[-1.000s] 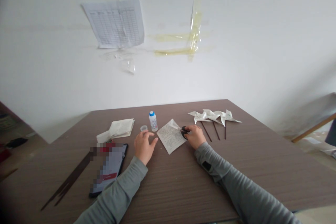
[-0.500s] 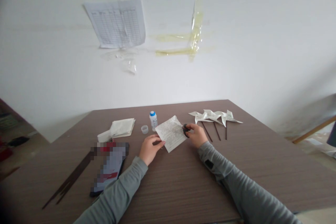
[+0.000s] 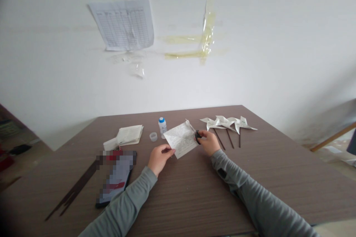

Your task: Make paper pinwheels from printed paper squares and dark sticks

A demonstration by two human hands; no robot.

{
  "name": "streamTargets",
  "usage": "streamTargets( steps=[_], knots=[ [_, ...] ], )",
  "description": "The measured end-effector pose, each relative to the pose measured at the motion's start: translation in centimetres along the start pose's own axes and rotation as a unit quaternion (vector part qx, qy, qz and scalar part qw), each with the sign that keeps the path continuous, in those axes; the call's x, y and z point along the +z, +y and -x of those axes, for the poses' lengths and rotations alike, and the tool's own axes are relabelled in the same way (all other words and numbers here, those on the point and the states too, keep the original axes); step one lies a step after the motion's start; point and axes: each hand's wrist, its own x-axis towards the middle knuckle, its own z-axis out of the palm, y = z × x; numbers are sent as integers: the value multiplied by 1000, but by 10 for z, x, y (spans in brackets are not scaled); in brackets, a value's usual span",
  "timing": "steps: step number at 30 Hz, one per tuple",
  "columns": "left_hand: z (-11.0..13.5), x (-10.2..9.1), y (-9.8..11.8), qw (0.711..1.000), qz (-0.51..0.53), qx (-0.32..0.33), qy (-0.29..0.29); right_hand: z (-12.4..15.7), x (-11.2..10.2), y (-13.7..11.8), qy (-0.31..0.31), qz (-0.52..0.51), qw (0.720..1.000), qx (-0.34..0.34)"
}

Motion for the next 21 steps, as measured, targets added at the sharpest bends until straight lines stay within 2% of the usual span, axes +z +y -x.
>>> streamTargets(
  steps=[5, 10, 15, 21],
  knots=[
    [2, 5, 6, 994, 77, -69, -24, 2, 0, -3, -7, 20, 1000, 11],
    [3, 5, 11, 984, 136, -114, -20, 6, -5, -6, 1, 101, 994, -36],
    [1, 2, 12, 979, 156, -134, -2, 6, -10, -5, 11, 144, 988, -54],
    [-2, -1, 10, 977, 144, -158, 17, 9, -3, -3, -18, 164, 986, -39]
  ],
)
